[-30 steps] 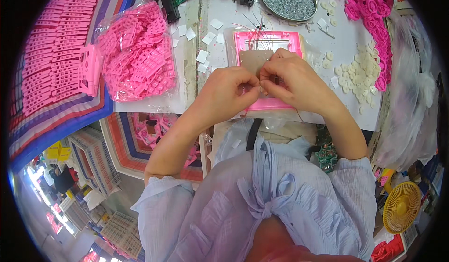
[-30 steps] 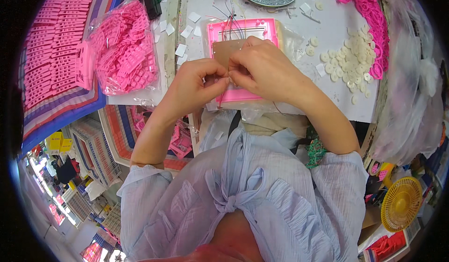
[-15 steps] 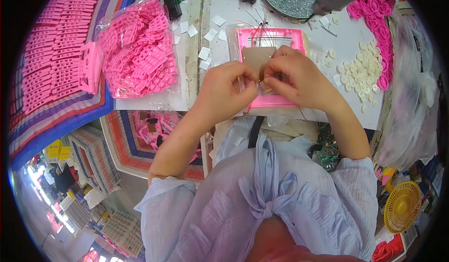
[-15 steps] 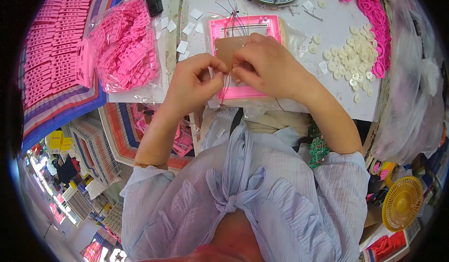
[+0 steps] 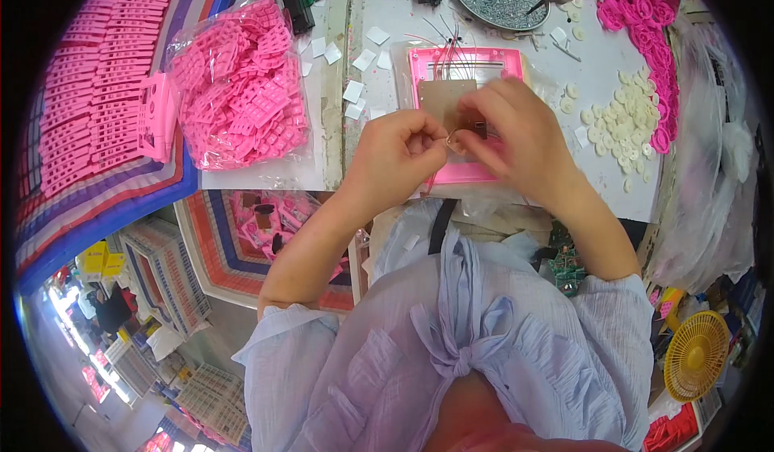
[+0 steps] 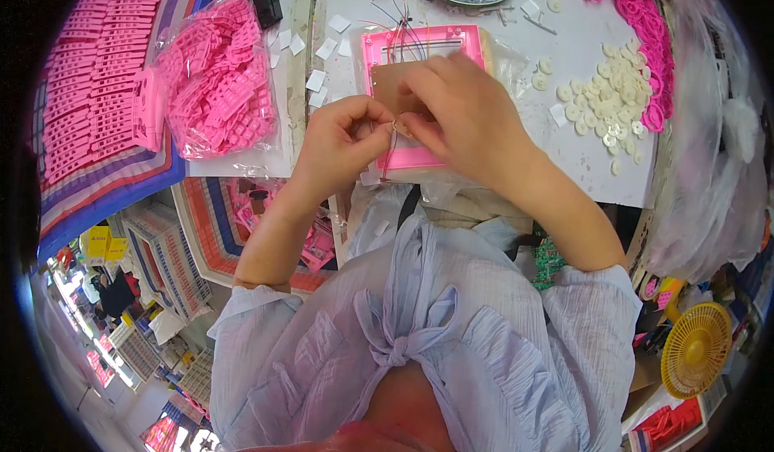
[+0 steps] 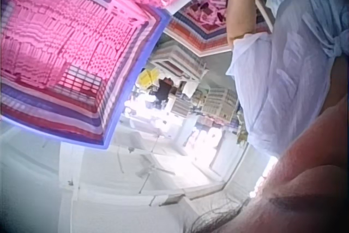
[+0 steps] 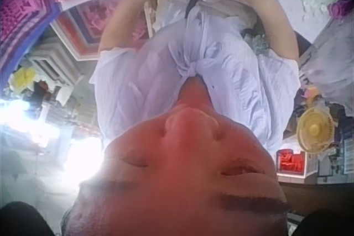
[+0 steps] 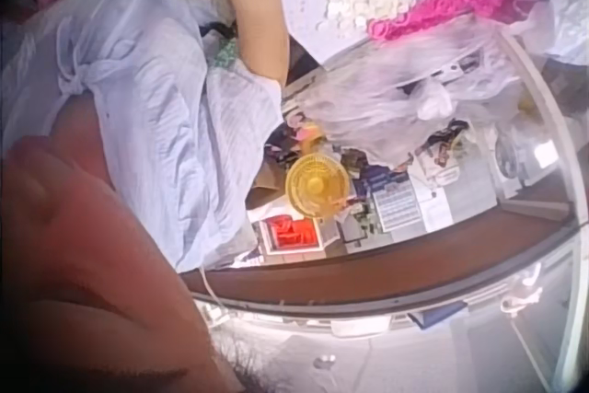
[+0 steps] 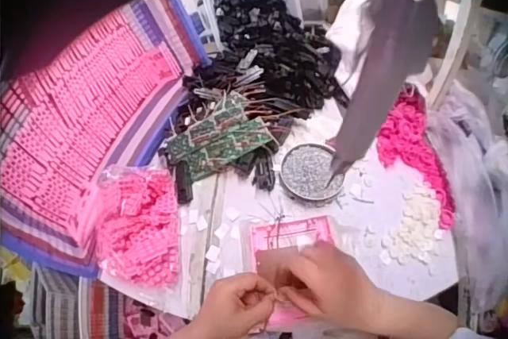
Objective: Assembling a pink toy kitchen set by installing electronics and using a glue gun to secure components.
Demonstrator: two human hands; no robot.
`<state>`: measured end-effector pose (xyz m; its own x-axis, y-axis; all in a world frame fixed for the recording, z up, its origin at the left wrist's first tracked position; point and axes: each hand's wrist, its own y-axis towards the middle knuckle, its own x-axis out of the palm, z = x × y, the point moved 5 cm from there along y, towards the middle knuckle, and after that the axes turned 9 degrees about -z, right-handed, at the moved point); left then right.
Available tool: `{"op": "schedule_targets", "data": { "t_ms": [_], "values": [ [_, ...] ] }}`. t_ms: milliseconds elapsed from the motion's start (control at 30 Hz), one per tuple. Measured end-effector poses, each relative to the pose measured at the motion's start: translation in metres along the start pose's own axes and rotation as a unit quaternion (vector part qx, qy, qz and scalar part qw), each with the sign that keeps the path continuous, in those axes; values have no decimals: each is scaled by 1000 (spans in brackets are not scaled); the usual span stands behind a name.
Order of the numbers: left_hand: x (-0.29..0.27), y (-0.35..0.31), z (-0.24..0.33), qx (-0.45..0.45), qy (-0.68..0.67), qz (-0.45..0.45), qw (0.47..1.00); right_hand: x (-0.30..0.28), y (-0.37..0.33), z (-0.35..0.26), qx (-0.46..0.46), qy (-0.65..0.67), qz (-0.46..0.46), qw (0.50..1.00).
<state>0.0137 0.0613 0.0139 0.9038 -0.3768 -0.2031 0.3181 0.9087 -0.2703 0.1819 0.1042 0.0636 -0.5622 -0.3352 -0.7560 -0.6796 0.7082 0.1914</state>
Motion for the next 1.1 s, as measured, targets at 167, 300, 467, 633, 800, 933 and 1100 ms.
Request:
{"op": "schedule_targets", "data": {
  "t_ms": [167,300,467,633,800,933,1100],
  "values": [
    [16,1,-1,-39,-147,-6,988,10,-33,-5,123,205,-16,971],
    [26,0,27,75,8,26,997,16,-45,6,162,330,37,929],
    [28,-2,36,116,66,34,991,19,-54,14,170,312,66,933],
    [17,10,7,-6,31,-10,999,19,-53,-3,32,103,102,989],
    [8,19,13,-144,-181,-152,961,24,-49,-8,-63,0,113,992],
    [-1,23,12,-113,-123,-178,970,26,-45,-9,-93,-18,94,991],
    [-2,22,14,-115,-90,-180,973,29,-41,-10,-93,-35,76,992]
  ]
}}
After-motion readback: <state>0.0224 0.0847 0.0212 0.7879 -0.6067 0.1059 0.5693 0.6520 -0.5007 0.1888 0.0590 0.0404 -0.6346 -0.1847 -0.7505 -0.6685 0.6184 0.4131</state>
